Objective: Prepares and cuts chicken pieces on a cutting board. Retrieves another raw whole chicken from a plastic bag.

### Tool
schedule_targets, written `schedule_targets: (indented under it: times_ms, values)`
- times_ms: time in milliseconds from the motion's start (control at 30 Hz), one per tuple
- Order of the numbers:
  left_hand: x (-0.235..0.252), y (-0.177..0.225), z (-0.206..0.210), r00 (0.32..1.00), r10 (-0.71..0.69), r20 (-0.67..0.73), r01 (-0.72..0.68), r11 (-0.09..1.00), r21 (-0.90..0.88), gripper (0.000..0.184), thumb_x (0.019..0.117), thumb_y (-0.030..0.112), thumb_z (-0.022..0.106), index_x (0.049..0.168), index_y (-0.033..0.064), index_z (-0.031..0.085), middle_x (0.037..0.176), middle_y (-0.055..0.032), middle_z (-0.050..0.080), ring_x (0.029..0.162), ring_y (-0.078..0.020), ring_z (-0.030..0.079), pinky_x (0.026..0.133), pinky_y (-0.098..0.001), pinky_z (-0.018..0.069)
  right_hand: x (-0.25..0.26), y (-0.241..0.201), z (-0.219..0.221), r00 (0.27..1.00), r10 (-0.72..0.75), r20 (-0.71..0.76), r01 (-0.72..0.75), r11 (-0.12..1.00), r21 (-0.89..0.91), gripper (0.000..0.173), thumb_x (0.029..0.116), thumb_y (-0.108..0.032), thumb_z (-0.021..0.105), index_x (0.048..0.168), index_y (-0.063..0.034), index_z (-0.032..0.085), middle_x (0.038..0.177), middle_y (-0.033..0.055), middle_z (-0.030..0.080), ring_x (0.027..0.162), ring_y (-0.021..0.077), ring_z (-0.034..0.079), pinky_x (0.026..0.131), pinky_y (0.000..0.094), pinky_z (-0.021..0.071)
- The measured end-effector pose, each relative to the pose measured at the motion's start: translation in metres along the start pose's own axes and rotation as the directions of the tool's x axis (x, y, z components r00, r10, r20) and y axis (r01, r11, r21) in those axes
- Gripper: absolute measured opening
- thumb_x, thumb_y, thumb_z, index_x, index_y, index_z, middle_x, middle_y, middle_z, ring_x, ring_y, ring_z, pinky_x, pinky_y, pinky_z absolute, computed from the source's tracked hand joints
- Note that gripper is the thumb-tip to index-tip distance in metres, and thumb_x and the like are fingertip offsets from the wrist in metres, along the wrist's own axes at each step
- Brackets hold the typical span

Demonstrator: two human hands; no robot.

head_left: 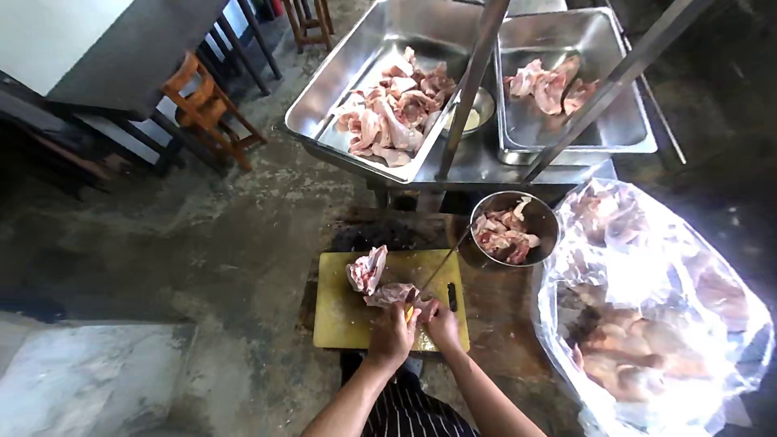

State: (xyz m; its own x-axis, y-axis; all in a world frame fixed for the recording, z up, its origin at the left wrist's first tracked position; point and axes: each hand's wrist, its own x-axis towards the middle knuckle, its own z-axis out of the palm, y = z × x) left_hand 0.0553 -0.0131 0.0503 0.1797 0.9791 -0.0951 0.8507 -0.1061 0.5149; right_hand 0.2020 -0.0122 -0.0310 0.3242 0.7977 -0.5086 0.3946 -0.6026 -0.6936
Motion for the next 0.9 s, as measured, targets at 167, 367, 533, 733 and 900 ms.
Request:
schedule_targets:
  times_ms: [167, 367, 533, 733, 900]
  values:
    - [0.01, -0.038, 0.049, 0.835, -0.356, 0.42, 0.27, 0.929, 0.252, 0.046, 0.1075, 0.028, 0.05, 0.148, 0.0067, 0.047, 0.116, -0.0185, 0.072, 0.111, -0.0364, 0.071, 0.096, -0.0545, 0.0573, 0.002, 0.0, 0.0, 0.999, -0.035, -0.009, 0.035, 0.999, -0.039, 0.021, 0.098, -0.025, 0.066, 0.109, -0.0088, 0.072, 0.096, 0.0142, 0.073, 0.092, 0.0316, 0.071, 0.084, 0.0579, 0.0565]
    - [-0.012, -0.049, 0.039, 0.782, -0.416, 0.463, 0.321, 0.907, 0.273, 0.052, 0.1089, 0.039, 0.047, 0.151, 0.0084, 0.042, 0.121, -0.0182, 0.07, 0.112, -0.0357, 0.071, 0.095, -0.0553, 0.058, -0.005, -0.005, 0.006, 0.995, 0.009, -0.096, -0.022, 0.991, -0.129, 0.02, 0.0981, -0.025, 0.065, 0.11, -0.0103, 0.073, 0.103, 0.0156, 0.073, 0.097, 0.0358, 0.071, 0.086, 0.061, 0.055]
    - [-0.079, -0.077, -0.007, 0.672, -0.513, 0.534, 0.351, 0.856, 0.38, 0.051, 0.1094, 0.042, 0.045, 0.148, 0.0087, 0.041, 0.114, -0.0185, 0.072, 0.107, -0.0361, 0.073, 0.091, -0.0552, 0.0588, -0.001, -0.003, 0.007, 0.997, -0.04, -0.064, 0.027, 0.982, -0.189, 0.019, 0.097, -0.02, 0.065, 0.11, -0.0085, 0.072, 0.111, 0.0155, 0.072, 0.103, 0.0347, 0.07, 0.09, 0.0576, 0.0557]
    - [-0.034, -0.054, 0.022, 0.715, -0.445, 0.539, 0.33, 0.895, 0.301, 0.055, 0.11, 0.036, 0.045, 0.156, 0.006, 0.035, 0.123, -0.0202, 0.069, 0.112, -0.0378, 0.071, 0.095, -0.0561, 0.0577, 0.007, -0.015, 0.002, 0.996, -0.087, 0.007, 0.086, 0.971, -0.224, 0.026, 0.1041, -0.026, 0.055, 0.111, -0.0057, 0.071, 0.112, 0.0174, 0.071, 0.102, 0.0349, 0.07, 0.09, 0.0568, 0.0561]
    - [-0.016, -0.067, 0.017, 0.732, -0.388, 0.56, 0.332, 0.921, 0.203, 0.06, 0.1082, 0.038, 0.051, 0.158, 0.0085, 0.033, 0.124, -0.0204, 0.069, 0.113, -0.0384, 0.07, 0.095, -0.0589, 0.0568, 0.026, -0.005, -0.012, 0.99, -0.135, 0.043, 0.141, 0.967, -0.21, 0.028, 0.1034, -0.029, 0.059, 0.112, -0.0055, 0.072, 0.105, 0.0176, 0.072, 0.098, 0.0347, 0.07, 0.088, 0.058, 0.0562]
